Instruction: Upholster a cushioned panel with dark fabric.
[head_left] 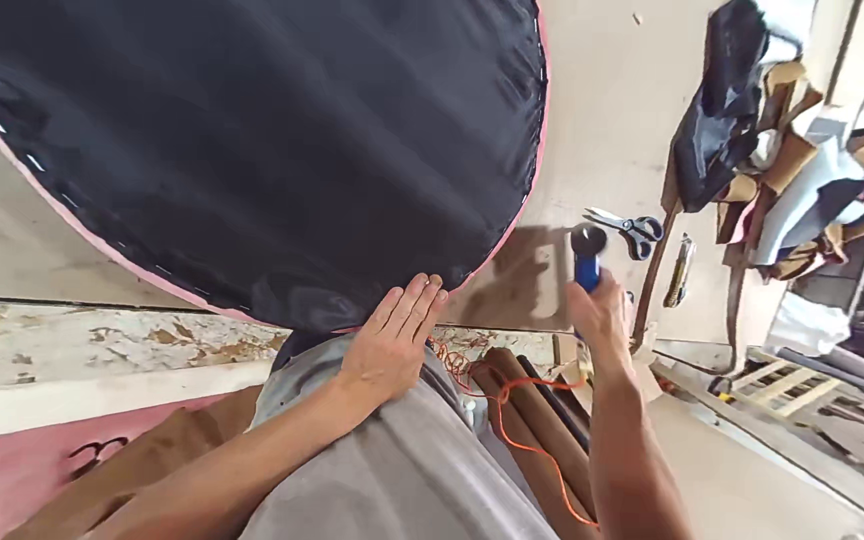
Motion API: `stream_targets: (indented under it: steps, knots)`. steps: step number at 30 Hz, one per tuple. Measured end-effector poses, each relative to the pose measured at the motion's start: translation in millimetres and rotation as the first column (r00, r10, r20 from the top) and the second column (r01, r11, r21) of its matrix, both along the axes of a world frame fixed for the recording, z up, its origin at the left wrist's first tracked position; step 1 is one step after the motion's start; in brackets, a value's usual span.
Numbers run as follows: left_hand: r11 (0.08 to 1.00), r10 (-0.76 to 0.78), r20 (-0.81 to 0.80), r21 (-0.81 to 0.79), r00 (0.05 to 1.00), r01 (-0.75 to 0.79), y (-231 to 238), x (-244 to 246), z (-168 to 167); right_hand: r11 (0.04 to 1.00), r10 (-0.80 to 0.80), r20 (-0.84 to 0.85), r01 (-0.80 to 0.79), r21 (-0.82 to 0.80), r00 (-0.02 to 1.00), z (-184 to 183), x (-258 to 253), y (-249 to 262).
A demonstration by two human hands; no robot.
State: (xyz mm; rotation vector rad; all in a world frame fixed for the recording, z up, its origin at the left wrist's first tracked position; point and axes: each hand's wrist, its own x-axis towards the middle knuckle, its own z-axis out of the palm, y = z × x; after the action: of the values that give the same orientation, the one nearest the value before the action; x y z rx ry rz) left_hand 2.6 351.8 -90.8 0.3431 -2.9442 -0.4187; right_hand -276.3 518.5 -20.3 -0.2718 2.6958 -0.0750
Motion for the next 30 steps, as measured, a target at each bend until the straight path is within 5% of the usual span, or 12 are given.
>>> stream_targets:
  steps: [5,8,30]
  knots:
    - [0.982,-0.095,-0.095,0.155,0.991,0.109,-8,15,-4,0.966,0.035,0.068,-0.016,-0.259,0.997,59,100,-5]
    - [0.964,-0.140,-0.129,0.210,0.982,0.165,-13,19,-5,0.933,0.174,0.014,-0.161,-0.322,0.985,70,140,-18]
    - [0.899,-0.301,-0.316,0.221,0.900,0.378,-32,36,-18,0.918,0.231,0.028,-0.209,-0.338,0.972,79,181,-35]
